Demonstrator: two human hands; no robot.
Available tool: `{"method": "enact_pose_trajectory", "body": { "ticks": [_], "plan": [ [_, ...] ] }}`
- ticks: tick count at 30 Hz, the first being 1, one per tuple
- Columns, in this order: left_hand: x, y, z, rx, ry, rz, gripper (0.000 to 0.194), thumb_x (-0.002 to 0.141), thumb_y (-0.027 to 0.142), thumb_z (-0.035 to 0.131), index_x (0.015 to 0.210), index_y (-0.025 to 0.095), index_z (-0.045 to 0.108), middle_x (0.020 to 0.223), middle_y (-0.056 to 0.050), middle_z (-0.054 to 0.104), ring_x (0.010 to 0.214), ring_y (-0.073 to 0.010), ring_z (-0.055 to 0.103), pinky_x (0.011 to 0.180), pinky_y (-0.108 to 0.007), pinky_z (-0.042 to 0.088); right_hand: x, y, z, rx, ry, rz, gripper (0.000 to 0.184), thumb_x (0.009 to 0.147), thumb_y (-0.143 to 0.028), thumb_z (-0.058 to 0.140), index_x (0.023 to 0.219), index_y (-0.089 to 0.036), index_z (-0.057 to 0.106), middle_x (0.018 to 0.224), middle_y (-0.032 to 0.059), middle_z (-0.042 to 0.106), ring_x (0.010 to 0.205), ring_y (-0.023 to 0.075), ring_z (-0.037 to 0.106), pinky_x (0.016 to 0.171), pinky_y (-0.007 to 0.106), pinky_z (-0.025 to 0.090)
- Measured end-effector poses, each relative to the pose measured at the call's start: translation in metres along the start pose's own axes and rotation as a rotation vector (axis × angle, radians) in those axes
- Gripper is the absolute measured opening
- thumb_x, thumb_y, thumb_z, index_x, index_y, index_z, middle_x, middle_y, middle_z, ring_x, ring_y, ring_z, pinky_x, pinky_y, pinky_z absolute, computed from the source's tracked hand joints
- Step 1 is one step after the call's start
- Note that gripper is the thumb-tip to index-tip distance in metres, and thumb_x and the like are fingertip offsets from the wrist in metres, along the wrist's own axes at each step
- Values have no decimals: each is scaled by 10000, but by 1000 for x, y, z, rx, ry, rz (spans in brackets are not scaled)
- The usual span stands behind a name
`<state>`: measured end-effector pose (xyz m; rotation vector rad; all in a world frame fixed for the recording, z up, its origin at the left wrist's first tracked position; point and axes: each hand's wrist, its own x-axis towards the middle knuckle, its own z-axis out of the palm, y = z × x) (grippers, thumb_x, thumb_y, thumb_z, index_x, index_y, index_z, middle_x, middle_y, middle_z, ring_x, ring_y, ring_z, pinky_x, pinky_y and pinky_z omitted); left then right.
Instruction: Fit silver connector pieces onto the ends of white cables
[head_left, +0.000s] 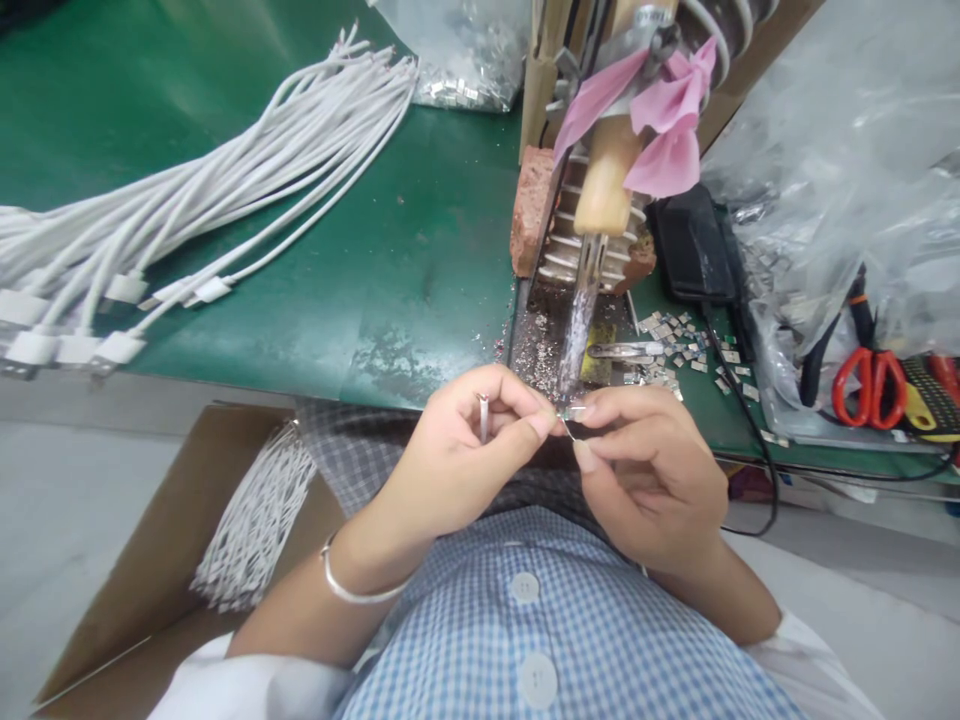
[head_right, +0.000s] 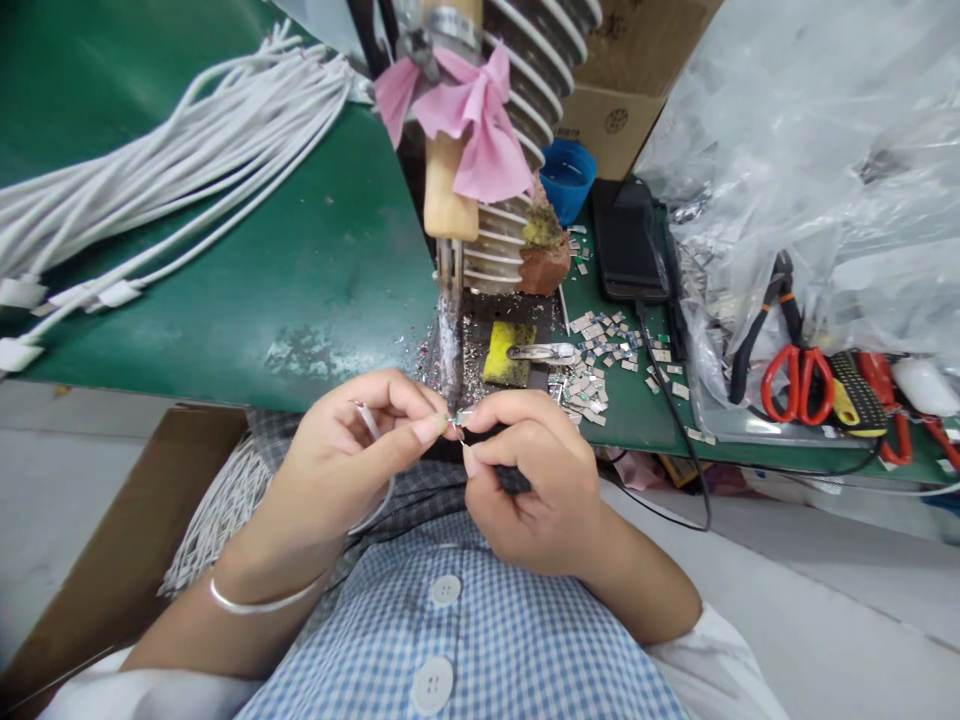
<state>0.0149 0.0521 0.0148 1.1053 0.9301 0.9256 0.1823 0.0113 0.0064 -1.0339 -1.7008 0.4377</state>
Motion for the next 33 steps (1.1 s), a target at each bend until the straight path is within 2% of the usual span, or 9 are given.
{"method": "enact_pose_trajectory", "body": {
  "ticks": [9,19,26,33],
  "plan": [
    [-5,0,-2,65,9,-63,123,802,221,712,705,193,643,740,-37,695,707,-151,630,577,-238,448,-2,-1,-2,14,-27,-13,232,753,36,600,852,-173,585,977,30,634,965,125,632,857,274,563],
    [-5,-2,-4,81,-26,-85,137,805,236,715,703,191,636,740,-36,676,674,-140,588,537,-231,414,-6,1,-2,11,-39,-17,217,756,18,605,846,-178,586,963,32,647,948,139,639,836,294,577],
    [-10,0,-6,173,-34,-74,150,840,294,703,748,187,655,760,-60,687,694,-164,609,477,-229,373,-5,-1,-4,59,-35,106,203,785,-19,611,844,-213,595,919,19,662,873,157,651,762,325,579],
    [-7,1,-4,174,-16,-66,128,838,271,666,744,189,636,723,-52,669,675,-167,599,469,-231,364,-1,-3,-3,129,-44,181,203,797,-19,608,826,-220,600,923,14,649,878,154,632,775,322,560]
  ]
}}
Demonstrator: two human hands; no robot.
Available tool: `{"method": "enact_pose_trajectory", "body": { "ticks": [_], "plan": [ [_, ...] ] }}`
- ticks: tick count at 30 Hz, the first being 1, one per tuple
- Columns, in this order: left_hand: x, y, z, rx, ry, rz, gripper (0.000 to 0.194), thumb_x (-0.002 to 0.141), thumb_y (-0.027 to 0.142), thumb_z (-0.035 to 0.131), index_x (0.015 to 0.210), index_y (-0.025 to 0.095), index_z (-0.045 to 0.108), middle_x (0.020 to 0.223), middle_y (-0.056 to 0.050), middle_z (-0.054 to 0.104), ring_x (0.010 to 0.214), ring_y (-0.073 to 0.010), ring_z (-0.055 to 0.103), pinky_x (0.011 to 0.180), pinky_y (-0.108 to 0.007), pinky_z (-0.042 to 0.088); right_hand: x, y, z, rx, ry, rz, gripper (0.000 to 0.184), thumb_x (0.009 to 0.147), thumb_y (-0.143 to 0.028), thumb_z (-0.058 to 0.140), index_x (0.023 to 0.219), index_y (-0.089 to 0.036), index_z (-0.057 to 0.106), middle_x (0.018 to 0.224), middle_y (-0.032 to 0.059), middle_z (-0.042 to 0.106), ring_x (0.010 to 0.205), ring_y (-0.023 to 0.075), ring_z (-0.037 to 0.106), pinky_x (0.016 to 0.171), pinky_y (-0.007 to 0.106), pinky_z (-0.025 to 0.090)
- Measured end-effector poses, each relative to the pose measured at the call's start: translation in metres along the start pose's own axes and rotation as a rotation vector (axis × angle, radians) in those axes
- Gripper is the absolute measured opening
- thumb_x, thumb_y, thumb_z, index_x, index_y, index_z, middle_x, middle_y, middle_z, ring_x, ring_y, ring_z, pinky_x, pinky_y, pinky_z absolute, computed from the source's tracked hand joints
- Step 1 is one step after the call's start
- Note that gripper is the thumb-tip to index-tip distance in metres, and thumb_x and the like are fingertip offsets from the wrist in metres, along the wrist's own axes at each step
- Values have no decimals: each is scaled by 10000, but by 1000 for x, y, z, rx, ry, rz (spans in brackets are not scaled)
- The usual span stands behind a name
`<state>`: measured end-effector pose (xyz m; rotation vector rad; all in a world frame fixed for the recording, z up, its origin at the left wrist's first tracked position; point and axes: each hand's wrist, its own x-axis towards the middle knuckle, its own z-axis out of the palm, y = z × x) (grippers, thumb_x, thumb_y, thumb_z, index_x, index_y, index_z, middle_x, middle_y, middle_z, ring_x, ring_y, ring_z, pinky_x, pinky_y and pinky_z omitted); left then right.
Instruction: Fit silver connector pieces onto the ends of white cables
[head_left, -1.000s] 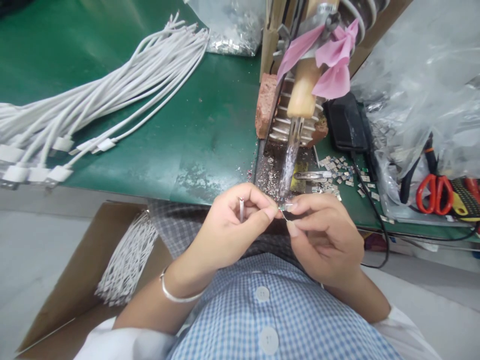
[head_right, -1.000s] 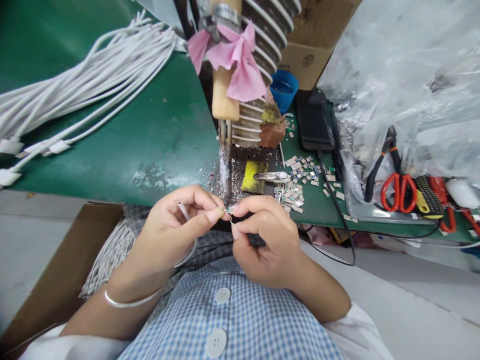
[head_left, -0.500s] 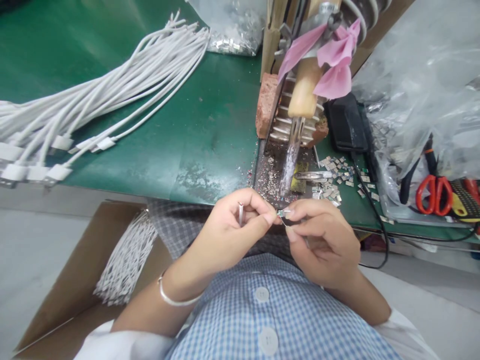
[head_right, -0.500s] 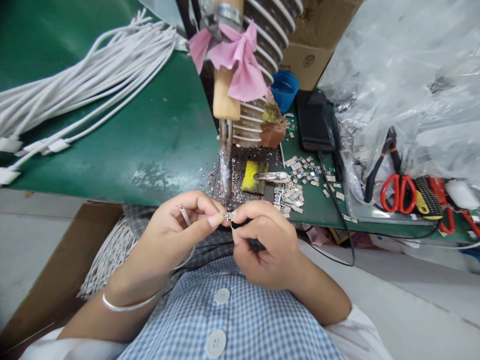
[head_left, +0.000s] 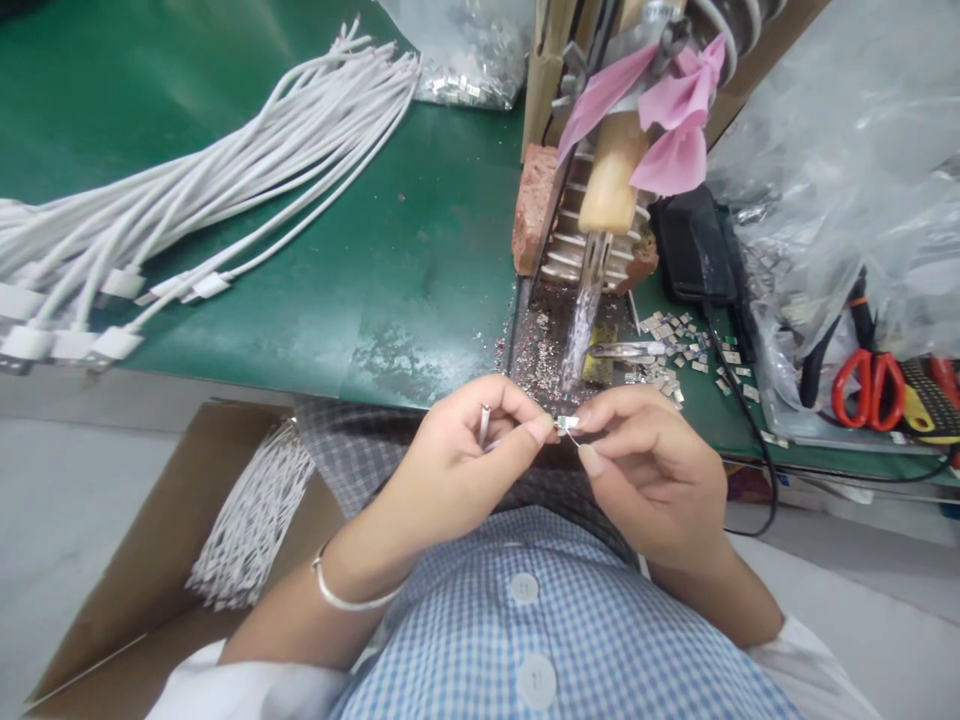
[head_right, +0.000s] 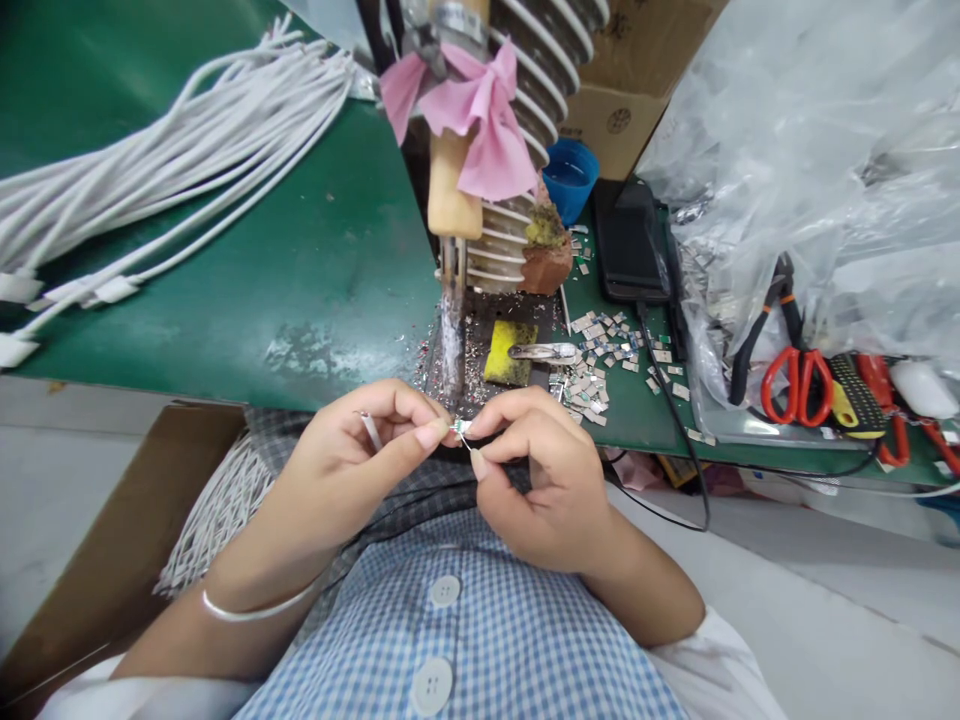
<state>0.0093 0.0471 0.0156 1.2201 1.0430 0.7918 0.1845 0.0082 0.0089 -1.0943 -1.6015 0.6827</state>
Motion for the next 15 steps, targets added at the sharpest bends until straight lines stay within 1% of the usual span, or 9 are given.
{"method": "enact_pose_trajectory", "body": {
  "ticks": [3,6,15],
  "plan": [
    [5,2,0,12,8,11,127,832,260,656,731,189,622,652,-17,615,602,-143,543,467,-229,361,3,0,1,20,19,11,204,795,-11,614,819,-213,604,930,10,633,893,140,623,799,308,550],
    [10,4,0,15,10,13,132,827,257,650,723,188,609,612,7,577,560,-128,502,466,-225,361,5,0,2,15,38,19,203,795,-12,622,816,-214,614,931,12,631,884,145,619,798,319,551],
    [10,5,1,-10,5,31,139,835,265,644,727,186,602,631,1,603,575,-128,518,493,-227,390,11,-2,3,-34,59,-11,199,791,-25,634,808,-223,624,905,10,639,856,161,626,760,339,559]
  ]
}}
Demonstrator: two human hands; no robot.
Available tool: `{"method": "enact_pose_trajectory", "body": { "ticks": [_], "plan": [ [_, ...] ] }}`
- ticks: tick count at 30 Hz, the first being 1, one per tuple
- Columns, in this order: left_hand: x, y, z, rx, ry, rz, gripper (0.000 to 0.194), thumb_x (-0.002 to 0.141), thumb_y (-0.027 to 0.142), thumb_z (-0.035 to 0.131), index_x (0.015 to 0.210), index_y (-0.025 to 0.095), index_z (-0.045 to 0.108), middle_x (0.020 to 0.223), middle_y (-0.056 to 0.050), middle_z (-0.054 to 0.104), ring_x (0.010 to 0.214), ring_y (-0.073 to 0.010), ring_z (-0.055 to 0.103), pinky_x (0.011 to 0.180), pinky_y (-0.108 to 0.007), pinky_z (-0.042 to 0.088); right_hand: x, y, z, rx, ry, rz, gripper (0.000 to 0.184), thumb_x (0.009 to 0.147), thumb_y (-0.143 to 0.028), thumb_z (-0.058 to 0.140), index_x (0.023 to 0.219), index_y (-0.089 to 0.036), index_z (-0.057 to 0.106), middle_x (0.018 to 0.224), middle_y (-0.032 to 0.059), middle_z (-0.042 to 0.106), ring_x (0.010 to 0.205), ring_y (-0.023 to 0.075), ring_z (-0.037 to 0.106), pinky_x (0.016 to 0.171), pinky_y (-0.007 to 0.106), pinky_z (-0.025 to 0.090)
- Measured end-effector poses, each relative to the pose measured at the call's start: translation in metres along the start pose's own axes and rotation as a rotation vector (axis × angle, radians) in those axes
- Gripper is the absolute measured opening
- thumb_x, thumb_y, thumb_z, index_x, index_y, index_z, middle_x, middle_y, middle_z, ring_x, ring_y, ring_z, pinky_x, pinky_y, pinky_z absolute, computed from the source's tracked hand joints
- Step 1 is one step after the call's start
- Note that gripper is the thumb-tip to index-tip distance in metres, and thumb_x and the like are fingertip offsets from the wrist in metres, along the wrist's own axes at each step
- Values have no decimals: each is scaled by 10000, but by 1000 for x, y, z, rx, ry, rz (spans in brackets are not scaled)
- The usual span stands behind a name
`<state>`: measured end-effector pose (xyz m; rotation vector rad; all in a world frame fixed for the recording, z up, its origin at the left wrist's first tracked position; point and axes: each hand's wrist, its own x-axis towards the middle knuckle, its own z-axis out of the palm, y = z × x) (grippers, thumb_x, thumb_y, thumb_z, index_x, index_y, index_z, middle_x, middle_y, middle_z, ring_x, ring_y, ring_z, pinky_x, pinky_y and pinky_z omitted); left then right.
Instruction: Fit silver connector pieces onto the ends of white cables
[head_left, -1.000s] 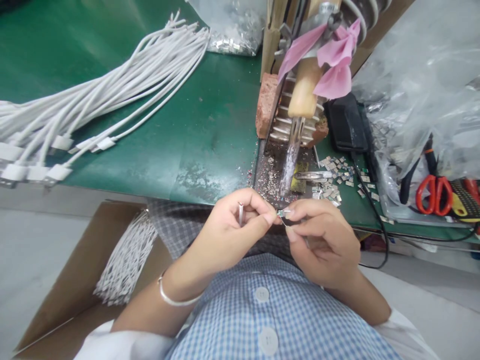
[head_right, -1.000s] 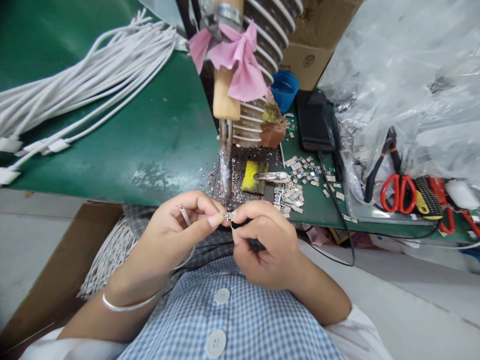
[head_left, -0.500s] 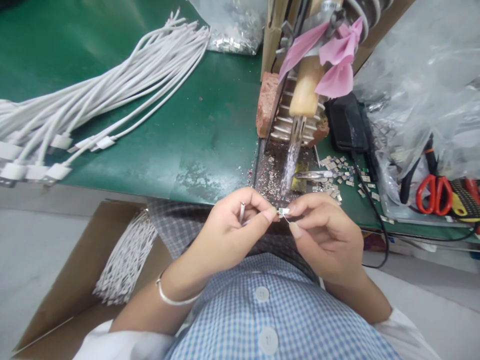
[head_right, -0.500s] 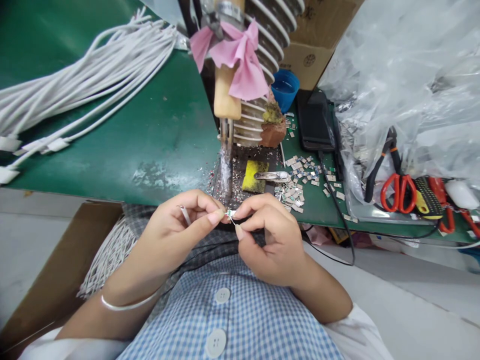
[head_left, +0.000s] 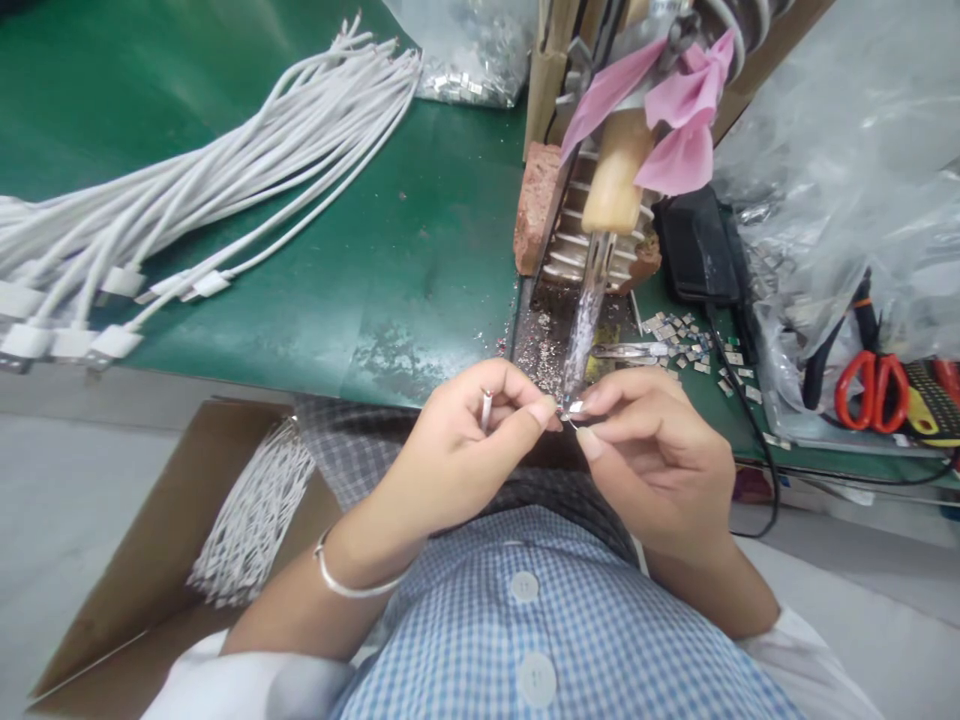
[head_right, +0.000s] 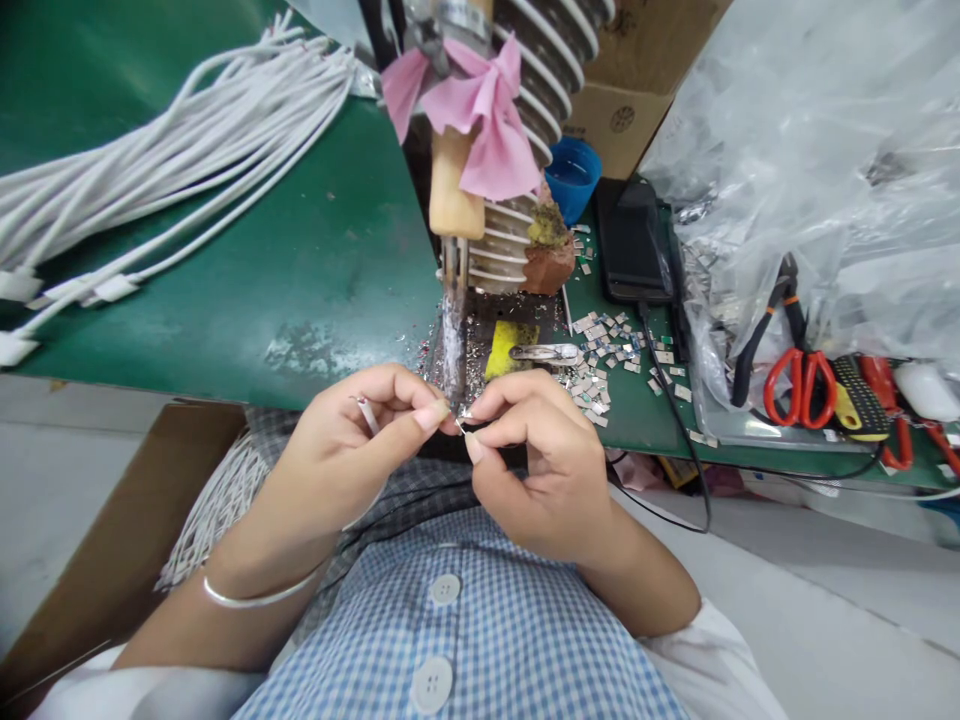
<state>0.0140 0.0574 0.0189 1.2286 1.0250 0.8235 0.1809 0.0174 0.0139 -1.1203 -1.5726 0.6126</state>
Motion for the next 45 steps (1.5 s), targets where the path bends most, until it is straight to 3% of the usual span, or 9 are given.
{"method": "enact_pose_trajectory", "body": {
  "ticks": [35,39,45],
  "plan": [
    [-6,-3,-1,35,3,14,134,878,266,635,770,189,612,684,-17,637,649,-153,584,520,-244,408,-2,0,0,26,-20,11,197,794,-13,630,810,-209,629,908,10,630,860,140,625,767,308,556],
    [-12,-7,-3,93,-66,87,125,931,275,620,845,184,625,745,-13,642,648,-132,558,534,-245,404,-5,1,-2,36,-32,28,196,802,-18,619,823,-213,626,897,10,632,848,144,627,752,311,558],
    [-21,-7,-4,297,-115,273,110,929,131,595,830,168,626,689,34,599,594,-84,508,556,-207,410,-12,8,-10,-21,-96,-33,174,826,-50,611,885,-213,599,898,22,654,827,153,658,726,313,580]
  ]
}}
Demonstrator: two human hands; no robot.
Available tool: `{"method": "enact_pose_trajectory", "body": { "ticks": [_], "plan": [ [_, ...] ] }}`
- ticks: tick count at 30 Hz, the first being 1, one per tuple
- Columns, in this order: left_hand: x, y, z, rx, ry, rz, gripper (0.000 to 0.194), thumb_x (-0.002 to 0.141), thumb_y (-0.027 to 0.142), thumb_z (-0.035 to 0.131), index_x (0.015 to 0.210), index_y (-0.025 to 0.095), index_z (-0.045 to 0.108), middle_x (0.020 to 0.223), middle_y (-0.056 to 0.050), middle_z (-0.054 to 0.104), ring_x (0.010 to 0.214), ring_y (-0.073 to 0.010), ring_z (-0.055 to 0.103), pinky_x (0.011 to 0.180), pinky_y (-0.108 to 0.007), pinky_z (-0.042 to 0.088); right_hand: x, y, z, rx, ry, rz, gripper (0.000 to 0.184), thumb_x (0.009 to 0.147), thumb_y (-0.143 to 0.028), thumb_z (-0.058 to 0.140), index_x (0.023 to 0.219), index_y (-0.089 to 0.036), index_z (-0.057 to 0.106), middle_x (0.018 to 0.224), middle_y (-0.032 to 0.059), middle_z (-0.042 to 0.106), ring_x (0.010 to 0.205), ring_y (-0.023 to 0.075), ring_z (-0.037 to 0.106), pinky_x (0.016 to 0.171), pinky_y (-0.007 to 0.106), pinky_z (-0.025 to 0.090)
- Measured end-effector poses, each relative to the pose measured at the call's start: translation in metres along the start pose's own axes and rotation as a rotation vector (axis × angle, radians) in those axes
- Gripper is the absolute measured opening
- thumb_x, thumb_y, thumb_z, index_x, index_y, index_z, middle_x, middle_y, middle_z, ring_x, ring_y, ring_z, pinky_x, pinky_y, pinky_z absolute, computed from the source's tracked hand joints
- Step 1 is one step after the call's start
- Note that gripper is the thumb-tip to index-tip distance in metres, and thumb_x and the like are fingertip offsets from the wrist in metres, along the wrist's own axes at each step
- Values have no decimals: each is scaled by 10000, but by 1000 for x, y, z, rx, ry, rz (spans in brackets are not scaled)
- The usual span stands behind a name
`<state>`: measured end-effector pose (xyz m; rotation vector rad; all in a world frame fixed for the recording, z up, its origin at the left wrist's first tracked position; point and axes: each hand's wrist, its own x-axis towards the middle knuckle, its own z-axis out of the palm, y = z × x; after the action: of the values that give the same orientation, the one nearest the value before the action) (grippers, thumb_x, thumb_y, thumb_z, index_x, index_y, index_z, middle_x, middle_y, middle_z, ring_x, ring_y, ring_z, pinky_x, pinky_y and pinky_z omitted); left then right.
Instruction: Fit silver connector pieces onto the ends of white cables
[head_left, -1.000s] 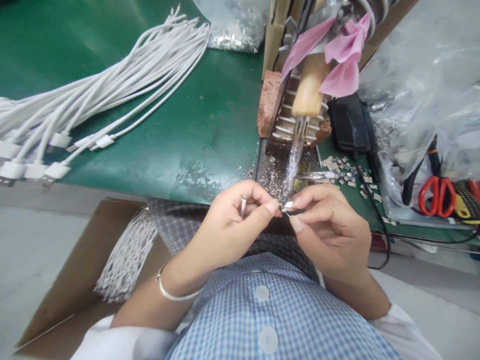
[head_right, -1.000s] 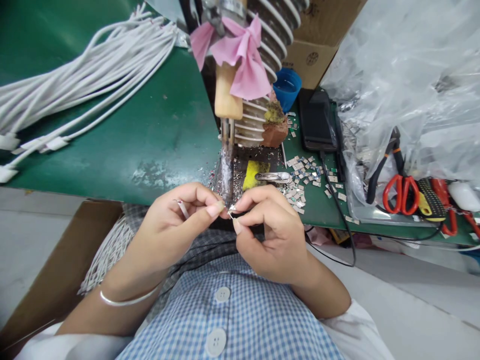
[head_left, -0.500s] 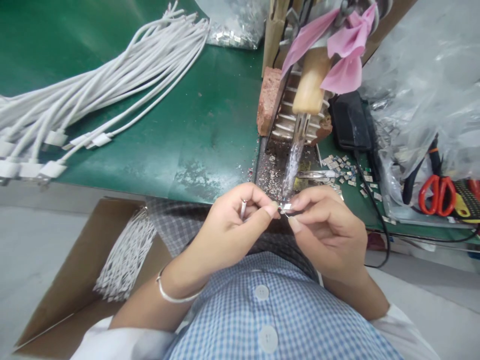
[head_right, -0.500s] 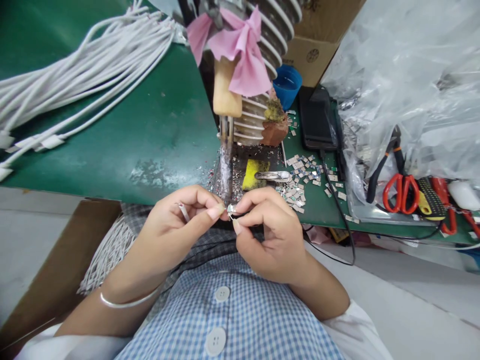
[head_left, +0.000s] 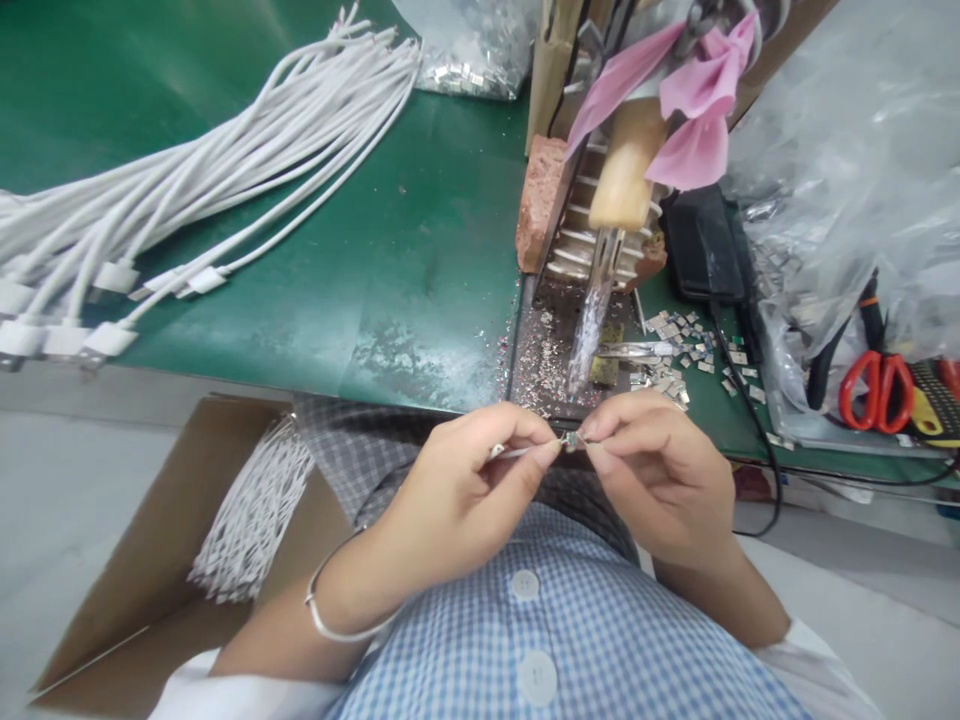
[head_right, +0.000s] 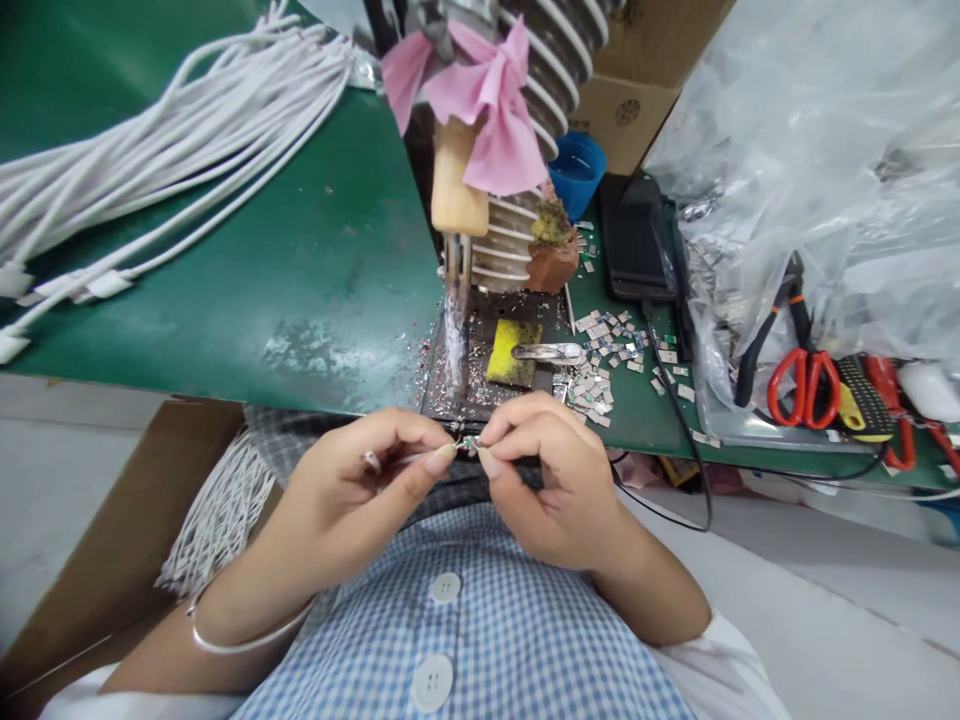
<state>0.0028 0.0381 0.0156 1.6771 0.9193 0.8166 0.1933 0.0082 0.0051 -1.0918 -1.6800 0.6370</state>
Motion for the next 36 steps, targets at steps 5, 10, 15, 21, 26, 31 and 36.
{"method": "enact_pose_trajectory", "body": {
  "ticks": [5,10,15,21,26,31,36],
  "plan": [
    [-3,2,-1,135,-19,79,128,892,48,576,844,146,641,722,17,641,658,-96,570,627,-210,450,-4,-4,-6,-335,-79,-165,173,888,-82,587,1010,-203,603,894,32,720,841,156,688,744,282,590],
    [-3,0,-2,160,-32,124,140,887,25,566,849,132,648,735,8,654,673,-91,581,618,-195,445,-4,-6,-9,-459,-266,-202,239,942,-64,496,1142,-132,606,940,57,746,883,144,691,798,252,558],
    [-3,0,-2,159,-40,131,139,881,23,569,855,136,646,735,15,657,659,-82,579,589,-181,434,-3,-6,-8,-480,-312,-241,208,949,-68,459,1060,-119,627,893,56,743,772,141,674,702,268,529],
    [-5,0,0,134,-29,85,119,896,62,578,842,151,636,708,34,643,613,-72,563,567,-174,436,-3,-6,-2,-467,-204,-194,150,945,-106,495,953,-150,639,796,30,738,715,135,678,672,261,543],
    [-5,0,0,56,5,61,114,905,80,592,834,164,623,681,47,622,570,-60,538,517,-154,418,-4,-10,-7,-378,17,-87,186,886,-66,571,992,-192,658,797,18,725,705,131,665,637,252,555],
    [-4,-2,2,7,56,58,87,921,120,605,862,184,618,684,52,616,564,-64,531,517,-153,420,-6,-9,1,-153,47,-32,217,854,-46,583,993,-211,605,761,-7,645,661,121,624,556,236,521],
    [-2,-7,6,-56,118,49,81,913,130,625,861,192,623,703,46,616,582,-66,537,517,-141,429,-3,-2,13,-138,108,-75,200,816,-39,597,920,-207,566,891,18,591,804,139,635,700,293,566]
  ]
}}
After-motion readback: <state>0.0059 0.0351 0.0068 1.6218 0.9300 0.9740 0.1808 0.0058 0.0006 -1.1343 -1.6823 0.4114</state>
